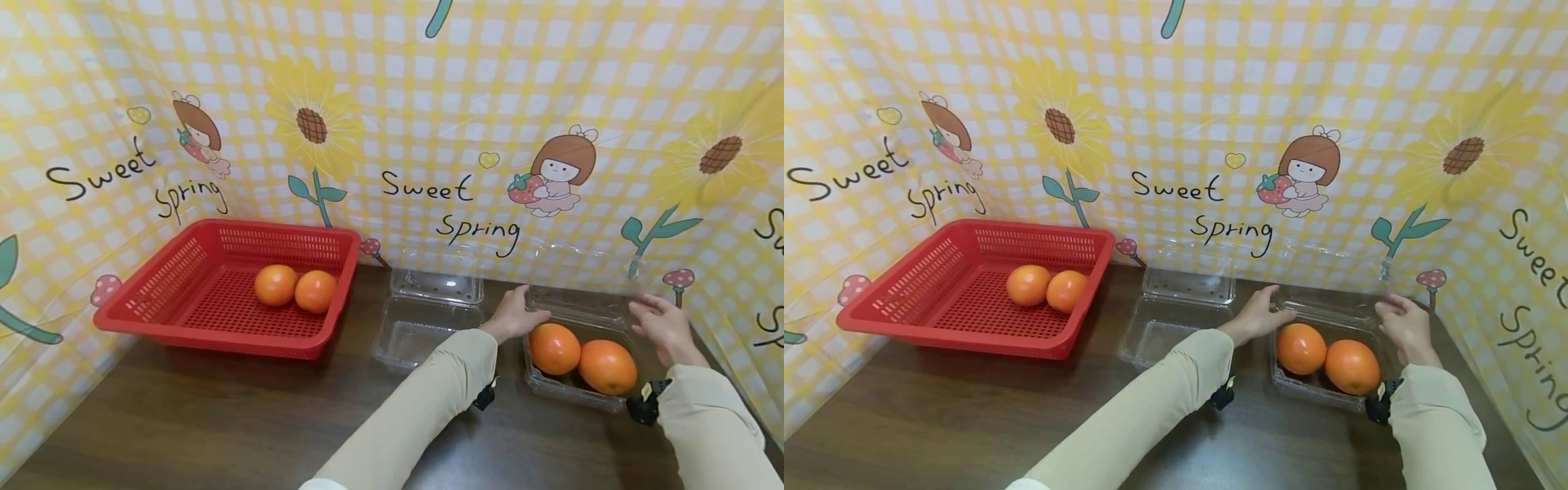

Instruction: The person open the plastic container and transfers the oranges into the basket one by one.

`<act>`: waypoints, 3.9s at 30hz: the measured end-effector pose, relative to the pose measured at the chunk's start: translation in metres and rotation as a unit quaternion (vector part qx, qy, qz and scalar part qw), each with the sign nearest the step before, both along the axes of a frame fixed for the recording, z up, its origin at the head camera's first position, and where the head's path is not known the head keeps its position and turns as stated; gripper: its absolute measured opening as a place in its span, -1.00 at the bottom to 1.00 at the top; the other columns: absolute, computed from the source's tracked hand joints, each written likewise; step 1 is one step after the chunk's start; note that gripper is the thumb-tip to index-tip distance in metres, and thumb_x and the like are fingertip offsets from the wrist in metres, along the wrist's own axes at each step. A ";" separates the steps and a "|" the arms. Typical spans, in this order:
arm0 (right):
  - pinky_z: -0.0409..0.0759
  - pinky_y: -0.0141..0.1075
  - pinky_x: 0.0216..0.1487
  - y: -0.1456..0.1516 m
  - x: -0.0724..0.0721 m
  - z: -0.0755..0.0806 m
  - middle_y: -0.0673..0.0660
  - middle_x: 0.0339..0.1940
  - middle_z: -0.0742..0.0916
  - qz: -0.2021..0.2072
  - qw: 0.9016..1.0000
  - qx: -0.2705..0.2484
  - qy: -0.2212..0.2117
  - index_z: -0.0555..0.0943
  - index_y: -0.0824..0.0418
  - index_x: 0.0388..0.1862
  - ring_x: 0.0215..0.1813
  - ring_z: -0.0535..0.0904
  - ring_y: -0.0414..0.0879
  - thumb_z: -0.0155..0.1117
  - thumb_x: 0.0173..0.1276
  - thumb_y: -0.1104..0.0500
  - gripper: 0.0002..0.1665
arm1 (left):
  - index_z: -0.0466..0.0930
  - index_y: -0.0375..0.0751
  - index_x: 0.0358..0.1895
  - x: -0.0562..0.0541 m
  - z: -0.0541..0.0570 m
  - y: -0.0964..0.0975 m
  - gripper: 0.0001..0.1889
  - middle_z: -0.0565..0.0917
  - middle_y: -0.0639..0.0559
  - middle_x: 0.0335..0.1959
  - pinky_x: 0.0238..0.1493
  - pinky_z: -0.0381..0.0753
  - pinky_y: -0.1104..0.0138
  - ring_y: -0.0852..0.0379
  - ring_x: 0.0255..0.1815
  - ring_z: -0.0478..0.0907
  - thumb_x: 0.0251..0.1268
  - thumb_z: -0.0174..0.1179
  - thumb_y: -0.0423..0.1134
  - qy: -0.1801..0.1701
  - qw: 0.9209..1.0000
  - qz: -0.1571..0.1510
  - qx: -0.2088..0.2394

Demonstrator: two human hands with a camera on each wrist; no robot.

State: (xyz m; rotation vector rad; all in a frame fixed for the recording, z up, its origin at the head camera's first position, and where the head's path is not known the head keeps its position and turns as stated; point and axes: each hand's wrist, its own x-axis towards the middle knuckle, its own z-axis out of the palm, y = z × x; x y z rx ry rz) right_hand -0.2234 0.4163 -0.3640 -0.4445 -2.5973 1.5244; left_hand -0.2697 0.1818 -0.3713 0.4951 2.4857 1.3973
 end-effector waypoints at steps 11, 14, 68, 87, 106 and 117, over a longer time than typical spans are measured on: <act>0.48 -0.56 -0.32 0.001 0.001 -0.005 0.53 0.24 0.19 0.007 1.000 -0.001 -0.024 -0.08 0.49 0.32 -0.20 0.41 -0.33 -0.20 0.38 0.03 -0.27 | 0.19 -0.15 0.27 0.000 -0.003 0.000 -0.37 0.31 -0.08 0.16 0.04 0.36 0.32 0.09 0.13 0.31 0.13 0.16 -0.09 -0.015 1.000 0.005 0.000; 0.48 -0.55 -0.31 0.000 0.001 -0.005 0.54 0.24 0.18 0.016 0.999 0.006 -0.034 -0.10 0.50 0.32 -0.03 0.42 0.02 -0.24 0.39 0.03 -0.27 | 0.19 -0.16 0.28 0.000 -0.004 -0.001 -0.37 0.31 -0.09 0.17 0.05 0.35 0.32 0.09 0.14 0.30 0.13 0.16 -0.09 -0.017 1.000 0.005 0.000; 0.50 -0.23 -0.18 0.001 0.017 -0.001 0.57 0.19 0.21 0.118 0.990 0.061 -0.040 -0.01 0.56 0.27 -0.32 0.28 -0.62 -0.25 0.40 -0.07 -0.22 | 0.31 -0.16 0.18 0.007 0.008 -0.010 -0.47 0.46 -0.02 0.01 -0.08 0.41 0.41 0.15 0.00 0.41 0.12 0.18 -0.15 0.000 1.000 -0.008 0.027; 0.42 -0.63 -0.30 0.000 0.043 0.002 -0.45 -0.24 0.43 0.146 0.987 0.058 0.039 0.25 0.38 0.20 -0.25 0.37 -0.64 -0.04 0.36 0.02 -0.42 | 0.25 -0.12 0.23 0.021 0.030 -0.018 -0.44 0.43 0.04 0.05 -0.05 0.39 0.44 0.19 0.02 0.39 0.15 0.17 -0.14 0.030 0.996 -0.075 0.041; 0.36 -0.61 -0.31 0.010 0.065 -0.018 -0.54 -0.15 0.37 0.180 0.972 0.130 0.072 0.28 0.42 0.19 -0.17 0.31 -0.65 0.16 0.24 0.18 -0.41 | 0.25 -0.09 0.22 0.039 0.027 -0.024 -0.46 0.44 0.05 0.06 -0.07 0.39 0.47 0.21 0.02 0.41 0.16 0.15 -0.15 0.030 0.992 -0.105 0.060; 0.34 0.08 -0.17 0.009 0.068 -0.028 0.41 0.09 0.41 0.168 0.970 0.174 0.026 0.26 0.46 0.18 -0.14 0.17 -0.54 0.18 0.21 0.16 -0.36 | 0.26 -0.11 0.21 0.043 0.025 -0.028 -0.49 0.44 0.04 0.05 -0.02 0.36 0.46 0.21 0.05 0.39 0.17 0.14 -0.17 0.016 0.991 -0.112 0.078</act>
